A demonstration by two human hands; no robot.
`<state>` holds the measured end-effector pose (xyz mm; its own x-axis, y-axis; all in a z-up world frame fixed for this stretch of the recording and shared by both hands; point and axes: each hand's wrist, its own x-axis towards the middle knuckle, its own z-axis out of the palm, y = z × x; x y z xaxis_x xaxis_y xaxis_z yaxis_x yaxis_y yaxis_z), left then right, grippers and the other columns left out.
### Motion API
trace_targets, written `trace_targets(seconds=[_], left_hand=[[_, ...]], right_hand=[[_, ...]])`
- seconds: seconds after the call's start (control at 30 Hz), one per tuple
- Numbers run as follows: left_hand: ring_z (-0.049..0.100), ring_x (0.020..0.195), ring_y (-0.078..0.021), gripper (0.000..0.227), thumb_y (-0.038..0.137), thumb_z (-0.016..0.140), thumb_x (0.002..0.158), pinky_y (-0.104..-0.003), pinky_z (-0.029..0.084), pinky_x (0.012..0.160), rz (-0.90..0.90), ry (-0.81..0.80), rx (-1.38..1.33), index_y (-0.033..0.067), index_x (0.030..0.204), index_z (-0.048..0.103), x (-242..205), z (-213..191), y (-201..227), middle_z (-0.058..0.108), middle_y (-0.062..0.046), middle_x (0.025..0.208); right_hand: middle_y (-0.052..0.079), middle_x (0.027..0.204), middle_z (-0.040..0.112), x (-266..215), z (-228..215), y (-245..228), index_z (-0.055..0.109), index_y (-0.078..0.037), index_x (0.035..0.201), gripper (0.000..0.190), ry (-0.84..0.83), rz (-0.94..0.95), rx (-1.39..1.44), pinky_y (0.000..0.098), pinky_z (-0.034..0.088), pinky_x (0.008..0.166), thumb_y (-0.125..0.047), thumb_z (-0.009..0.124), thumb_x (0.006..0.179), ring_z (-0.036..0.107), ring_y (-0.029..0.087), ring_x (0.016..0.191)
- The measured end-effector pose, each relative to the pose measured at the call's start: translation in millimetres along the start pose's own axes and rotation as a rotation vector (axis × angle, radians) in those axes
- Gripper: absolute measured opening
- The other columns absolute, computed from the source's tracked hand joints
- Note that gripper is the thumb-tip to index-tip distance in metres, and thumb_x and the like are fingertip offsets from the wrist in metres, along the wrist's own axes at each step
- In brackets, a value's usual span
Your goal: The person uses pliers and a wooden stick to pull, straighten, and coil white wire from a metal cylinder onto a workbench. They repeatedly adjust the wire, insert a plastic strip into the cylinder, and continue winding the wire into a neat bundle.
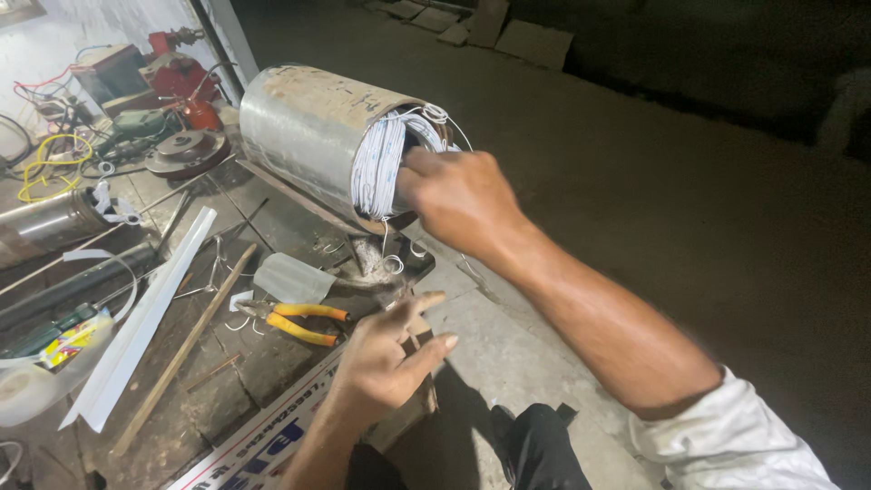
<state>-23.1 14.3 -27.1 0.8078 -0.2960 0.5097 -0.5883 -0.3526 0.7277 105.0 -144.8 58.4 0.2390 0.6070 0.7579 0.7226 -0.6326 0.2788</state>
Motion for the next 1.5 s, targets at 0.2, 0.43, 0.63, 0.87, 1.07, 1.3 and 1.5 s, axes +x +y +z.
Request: trace_targets(seconds=[0.2,0.43,0.63,0.87,1.07,1.3,1.5], left_hand=[[0.057,0.056,-0.0122,0.037,0.016,0.078,0.086,-0.028,0.048,0.055,-0.070,0.114,0.113,0.0026,0.120,0.072,6.2,1.4,22.0,0.062,-0.004,0.064],[0.059,0.057,-0.0076,0.032,0.014,0.078,0.084,-0.025,0.049,0.056,-0.121,0.236,0.082,0.0020,0.114,0.074,1.8,-10.3,23.2,0.067,-0.002,0.065],[0.059,0.060,-0.0042,0.026,0.009,0.075,0.087,-0.022,0.047,0.055,-0.087,0.318,-0.036,0.0005,0.112,0.075,-3.6,-22.0,16.8,0.069,0.001,0.069],[0.068,0.073,-0.0146,0.020,0.011,0.074,0.093,-0.027,0.053,0.064,0.064,0.366,0.024,0.0025,0.110,0.074,-13.0,-6.3,-11.4,0.073,-0.008,0.085],[0.076,0.079,-0.0206,0.018,0.015,0.073,0.089,-0.032,0.058,0.070,-0.156,0.474,0.270,0.0036,0.103,0.077,-62.9,-31.7,-70.4,0.078,-0.014,0.088],[0.070,0.086,-0.0345,0.007,0.012,0.068,0.094,-0.045,0.056,0.077,-0.270,0.751,0.841,0.0079,0.093,0.074,-126.1,-124.5,-138.4,0.075,-0.016,0.093],[0.071,0.091,-0.0329,0.021,0.017,0.070,0.089,-0.043,0.058,0.083,-0.168,0.642,0.808,0.0100,0.108,0.074,-78.2,-130.9,-161.9,0.074,-0.014,0.104]], right_hand=[[0.011,0.091,0.073,16.3,24.0,5.2,0.074,-0.006,0.072,0.008,-0.139,0.067,-0.100,0.0433,0.057,0.052,-0.012,0.069,0.072,0.072,0.029,0.064],[0.005,0.105,0.074,-20.6,-2.7,1.8,0.075,-0.012,0.102,0.023,0.265,0.180,0.113,0.0389,0.059,0.066,-0.002,0.066,0.082,0.074,0.026,0.084],[0.008,0.088,0.068,-40.1,-13.5,-4.8,0.076,-0.017,0.116,0.036,0.090,0.395,0.156,0.0405,0.058,0.060,-0.006,0.070,0.082,0.071,0.026,0.070],[0.013,0.089,0.073,-12.4,11.8,-5.6,0.073,-0.027,0.126,0.038,-0.400,0.419,-0.163,0.0502,0.056,0.063,-0.015,0.063,0.092,0.072,0.035,0.078],[0.018,0.118,0.073,-65.6,-19.6,-10.2,0.069,-0.011,0.141,0.058,-0.084,0.388,0.207,0.0432,0.058,0.084,-0.010,0.077,0.084,0.073,0.030,0.092],[0.014,0.108,0.076,-187.0,-10.3,-15.6,0.076,-0.010,0.126,0.031,-0.244,0.856,0.324,0.0359,0.059,0.070,-0.015,0.072,0.095,0.074,0.022,0.083],[0.007,0.114,0.079,-240.7,47.3,-64.0,0.080,-0.014,0.112,0.025,-0.438,0.988,0.489,0.0368,0.060,0.084,-0.017,0.079,0.087,0.077,0.022,0.080]])
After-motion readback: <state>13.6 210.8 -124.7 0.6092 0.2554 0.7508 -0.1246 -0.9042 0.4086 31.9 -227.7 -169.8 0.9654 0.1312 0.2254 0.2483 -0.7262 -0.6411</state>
